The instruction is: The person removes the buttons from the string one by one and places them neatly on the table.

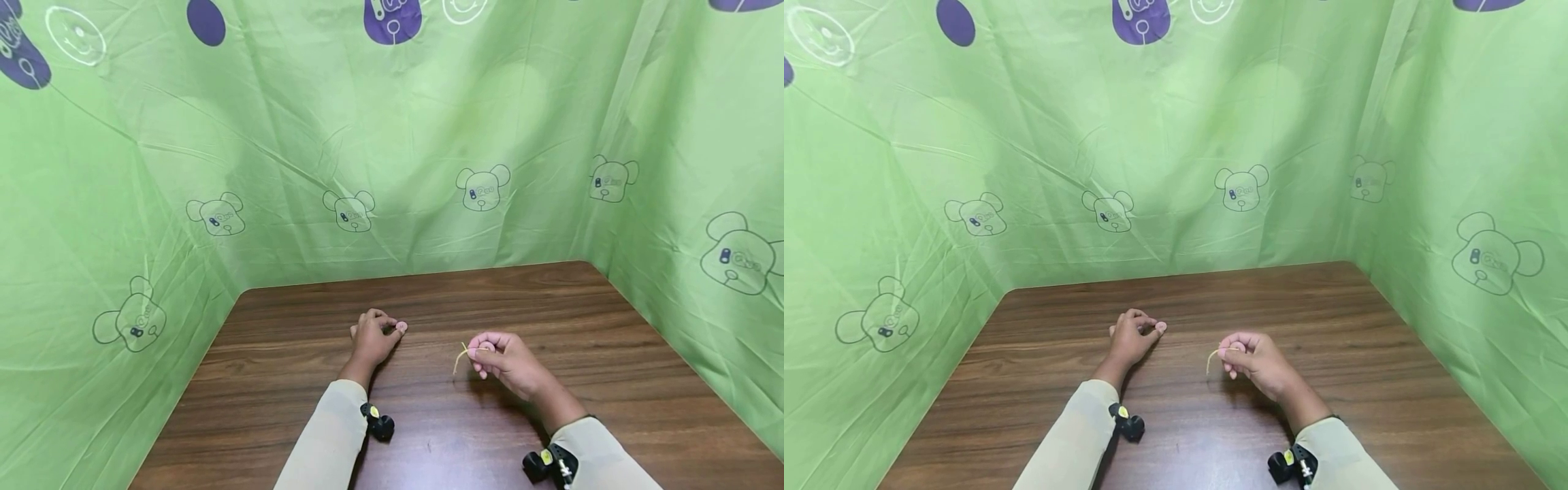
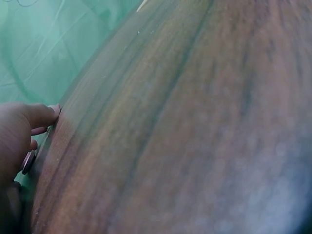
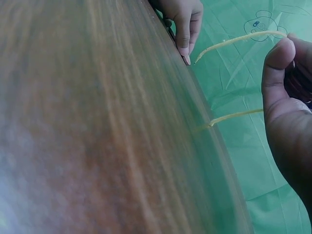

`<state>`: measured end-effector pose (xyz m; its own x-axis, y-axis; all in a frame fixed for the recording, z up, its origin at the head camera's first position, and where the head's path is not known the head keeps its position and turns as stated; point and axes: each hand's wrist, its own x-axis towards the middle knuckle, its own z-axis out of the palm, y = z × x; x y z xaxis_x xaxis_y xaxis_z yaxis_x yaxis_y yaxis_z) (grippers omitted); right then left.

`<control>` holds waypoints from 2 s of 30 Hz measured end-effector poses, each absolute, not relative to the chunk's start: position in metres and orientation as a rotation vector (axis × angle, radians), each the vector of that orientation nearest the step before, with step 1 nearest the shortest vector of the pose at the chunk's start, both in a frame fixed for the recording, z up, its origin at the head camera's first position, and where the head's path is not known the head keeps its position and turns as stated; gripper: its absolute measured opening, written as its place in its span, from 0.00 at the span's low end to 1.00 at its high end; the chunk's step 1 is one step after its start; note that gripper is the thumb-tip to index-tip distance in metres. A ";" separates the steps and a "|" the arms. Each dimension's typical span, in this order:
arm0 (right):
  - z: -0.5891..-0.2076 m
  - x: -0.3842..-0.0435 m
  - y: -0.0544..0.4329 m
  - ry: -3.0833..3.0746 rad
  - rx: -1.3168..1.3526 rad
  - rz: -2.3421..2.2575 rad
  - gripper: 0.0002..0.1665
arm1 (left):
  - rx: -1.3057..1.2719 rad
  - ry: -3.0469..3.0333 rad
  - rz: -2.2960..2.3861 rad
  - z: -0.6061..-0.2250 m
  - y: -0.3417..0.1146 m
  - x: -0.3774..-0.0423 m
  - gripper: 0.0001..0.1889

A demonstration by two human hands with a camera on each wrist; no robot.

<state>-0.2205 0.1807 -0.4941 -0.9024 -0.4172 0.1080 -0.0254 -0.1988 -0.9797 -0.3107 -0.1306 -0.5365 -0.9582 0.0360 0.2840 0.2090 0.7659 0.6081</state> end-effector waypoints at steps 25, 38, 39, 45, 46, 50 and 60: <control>-0.492 -0.219 0.179 1.920 -0.387 -2.134 0.10 | -0.137 -2.617 -1.205 -0.528 -0.134 -0.300 0.22; -0.495 -0.222 0.184 1.742 -0.325 -2.085 0.11 | -0.082 -2.547 -1.199 -0.522 -0.137 -0.292 0.32; -0.495 -0.223 0.184 1.726 -0.324 -2.092 0.12 | -0.087 -2.543 -1.194 -0.521 -0.137 -0.292 0.32; -0.496 -0.225 0.187 1.584 -0.429 -2.140 0.16 | -0.035 -2.568 -1.170 -0.519 -0.137 -0.290 0.35; -0.495 -0.225 0.188 1.557 -0.454 -2.143 0.18 | -0.022 -2.572 -1.164 -0.519 -0.137 -0.290 0.36; -0.494 -0.225 0.189 1.508 -0.512 -2.138 0.22 | -0.016 -2.573 -1.187 -0.516 -0.135 -0.287 0.36; -0.495 -0.223 0.186 1.565 -0.568 -2.116 0.17 | -0.182 -2.530 -1.219 -0.499 -0.119 -0.270 0.34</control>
<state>-0.2228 0.1858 -0.4950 -0.8163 -0.5742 0.0631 0.1080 -0.2590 -0.9598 -0.2697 -0.1193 -0.4985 -0.9388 -0.0259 0.3435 0.2525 0.6267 0.7372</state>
